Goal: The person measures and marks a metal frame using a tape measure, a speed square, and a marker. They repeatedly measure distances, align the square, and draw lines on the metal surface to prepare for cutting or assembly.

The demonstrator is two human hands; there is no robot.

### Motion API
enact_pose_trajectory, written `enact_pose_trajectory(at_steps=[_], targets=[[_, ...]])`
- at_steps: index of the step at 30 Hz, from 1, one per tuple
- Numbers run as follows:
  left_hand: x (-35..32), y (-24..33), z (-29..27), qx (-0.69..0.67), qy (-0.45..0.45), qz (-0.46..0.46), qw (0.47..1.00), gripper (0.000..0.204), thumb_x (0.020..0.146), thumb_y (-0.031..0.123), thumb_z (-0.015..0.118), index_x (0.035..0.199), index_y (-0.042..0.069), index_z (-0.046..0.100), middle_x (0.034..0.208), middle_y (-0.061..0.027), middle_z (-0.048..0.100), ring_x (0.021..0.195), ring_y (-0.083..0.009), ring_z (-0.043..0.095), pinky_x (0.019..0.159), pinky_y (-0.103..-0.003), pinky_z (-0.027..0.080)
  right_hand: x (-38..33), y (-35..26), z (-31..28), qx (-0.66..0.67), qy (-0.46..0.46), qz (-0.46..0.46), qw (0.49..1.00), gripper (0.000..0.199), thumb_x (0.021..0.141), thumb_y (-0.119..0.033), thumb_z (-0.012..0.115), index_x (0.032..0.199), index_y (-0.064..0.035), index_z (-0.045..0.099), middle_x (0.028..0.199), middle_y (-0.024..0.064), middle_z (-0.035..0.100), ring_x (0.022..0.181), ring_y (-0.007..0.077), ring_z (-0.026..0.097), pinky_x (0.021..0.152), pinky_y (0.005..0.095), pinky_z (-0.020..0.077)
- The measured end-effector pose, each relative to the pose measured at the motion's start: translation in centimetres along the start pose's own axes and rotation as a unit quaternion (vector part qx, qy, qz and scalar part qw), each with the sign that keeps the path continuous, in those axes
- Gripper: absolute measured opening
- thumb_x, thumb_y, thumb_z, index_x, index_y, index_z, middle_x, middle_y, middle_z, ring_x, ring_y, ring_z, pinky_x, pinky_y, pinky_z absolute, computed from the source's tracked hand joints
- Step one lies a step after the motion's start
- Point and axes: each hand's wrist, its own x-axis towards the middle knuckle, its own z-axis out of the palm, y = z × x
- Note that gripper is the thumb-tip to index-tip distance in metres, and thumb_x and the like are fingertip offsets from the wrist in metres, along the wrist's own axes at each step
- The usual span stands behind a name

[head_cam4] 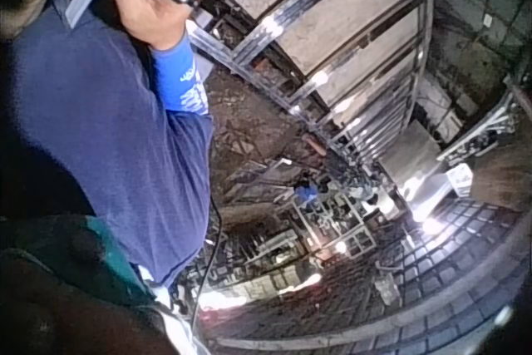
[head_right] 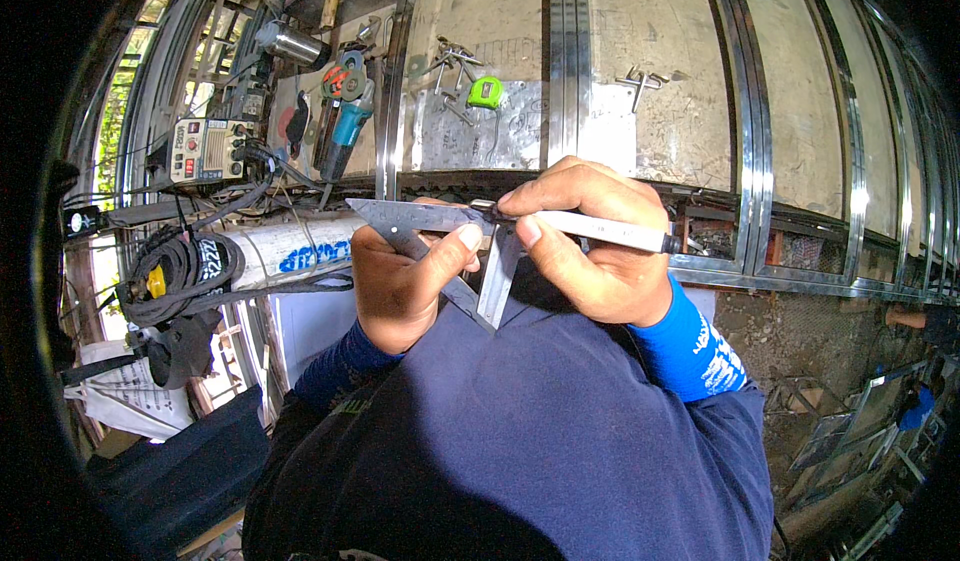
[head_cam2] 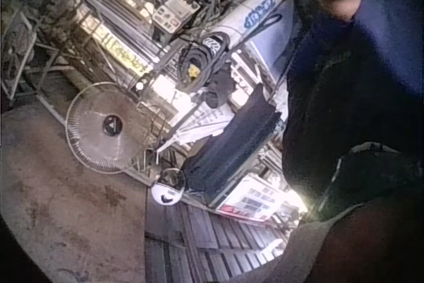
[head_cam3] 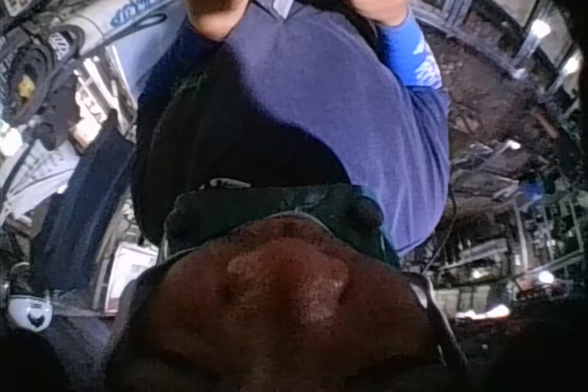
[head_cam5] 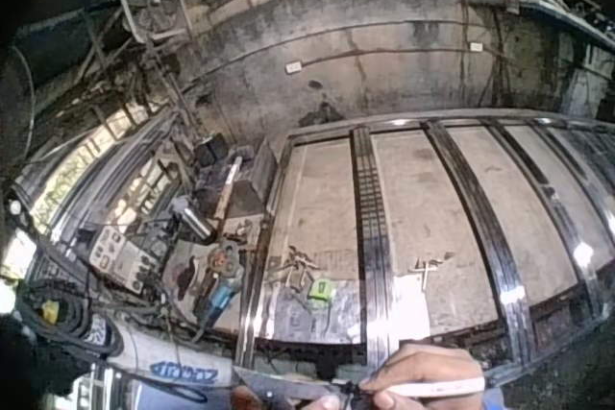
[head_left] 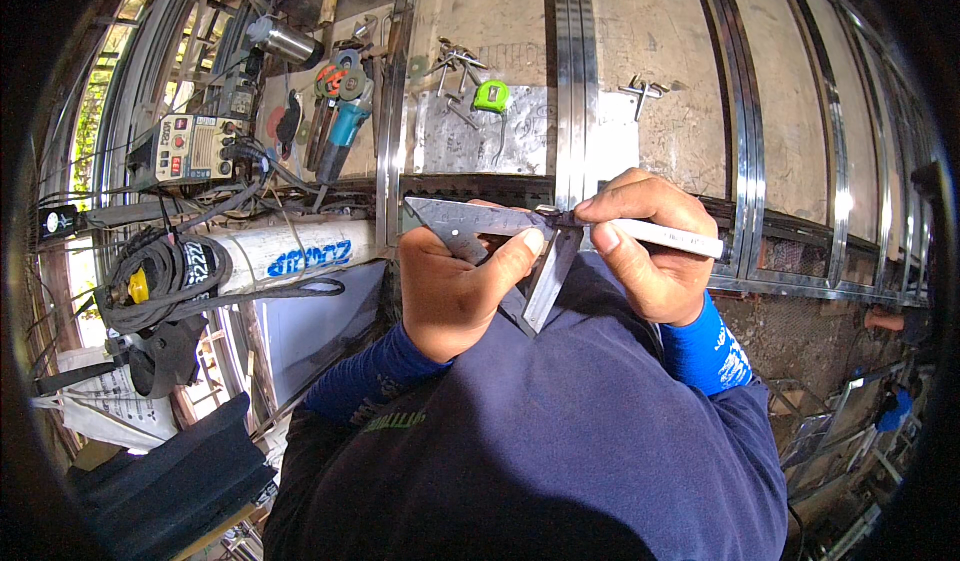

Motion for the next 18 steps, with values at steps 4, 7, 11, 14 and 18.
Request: enact_pose_trajectory(at_steps=[4, 7, 11, 14, 18], targets=[[0.08, -0.21, -0.09, 0.009, -0.003, 0.005, 1.000, 0.008, 0.084, 0.006, 0.076, 0.088, -0.001, 0.075, 0.078, -0.0052, 0.073, 0.069, -0.0114, 0.066, 0.063, -0.028, 0.051, 0.06, 0.08, 0.03, -0.005, -0.004, -0.005, 1.000, 0.012, 0.086, -0.005, 0.072, 0.095, 0.0038, 0.072, 0.091, 0.0172, 0.075, 0.077, 0.0255, 0.071, 0.071, 0.0341, 0.0559], [0.12, -0.31, -0.10, 0.011, -0.002, 0.012, 1.000, 0.008, 0.084, 0.006, 0.075, 0.088, -0.001, 0.075, 0.078, -0.0051, 0.073, 0.069, -0.0117, 0.066, 0.063, -0.028, 0.052, 0.06, 0.04, 0.04, -0.004, -0.006, -0.002, 1.000, 0.012, 0.086, -0.005, 0.072, 0.095, 0.0035, 0.072, 0.091, 0.0171, 0.075, 0.077, 0.0256, 0.071, 0.071, 0.0341, 0.0561], [0.14, -0.26, -0.17, 0.014, -0.009, 0.009, 1.000, 0.009, 0.084, 0.006, 0.075, 0.088, -0.001, 0.075, 0.079, -0.0062, 0.074, 0.070, -0.0121, 0.067, 0.063, -0.028, 0.052, 0.08, -0.01, 0.03, -0.006, -0.008, 0.002, 1.000, 0.013, 0.086, -0.005, 0.072, 0.095, 0.0032, 0.072, 0.090, 0.0169, 0.075, 0.077, 0.0256, 0.072, 0.071, 0.0341, 0.0562], [0.22, -0.23, -0.15, 0.011, -0.014, 0.012, 1.000, 0.009, 0.084, 0.006, 0.076, 0.088, -0.001, 0.075, 0.079, -0.0065, 0.075, 0.070, -0.0121, 0.068, 0.063, -0.028, 0.052, -0.03, -0.10, -0.15, -0.017, -0.014, 0.006, 1.000, 0.013, 0.085, -0.006, 0.072, 0.094, 0.0031, 0.072, 0.090, 0.0168, 0.075, 0.077, 0.0253, 0.071, 0.071, 0.0343, 0.0561], [0.22, -0.22, -0.16, 0.015, -0.006, 0.004, 1.000, 0.009, 0.084, 0.007, 0.076, 0.087, -0.002, 0.075, 0.077, -0.0060, 0.074, 0.068, -0.0115, 0.068, 0.061, -0.028, 0.052, -0.43, -0.02, -0.65, -0.039, -0.014, 0.011, 0.999, 0.012, 0.085, -0.006, 0.072, 0.093, 0.0030, 0.073, 0.087, 0.0160, 0.074, 0.074, 0.0247, 0.070, 0.068, 0.0343, 0.0550]])
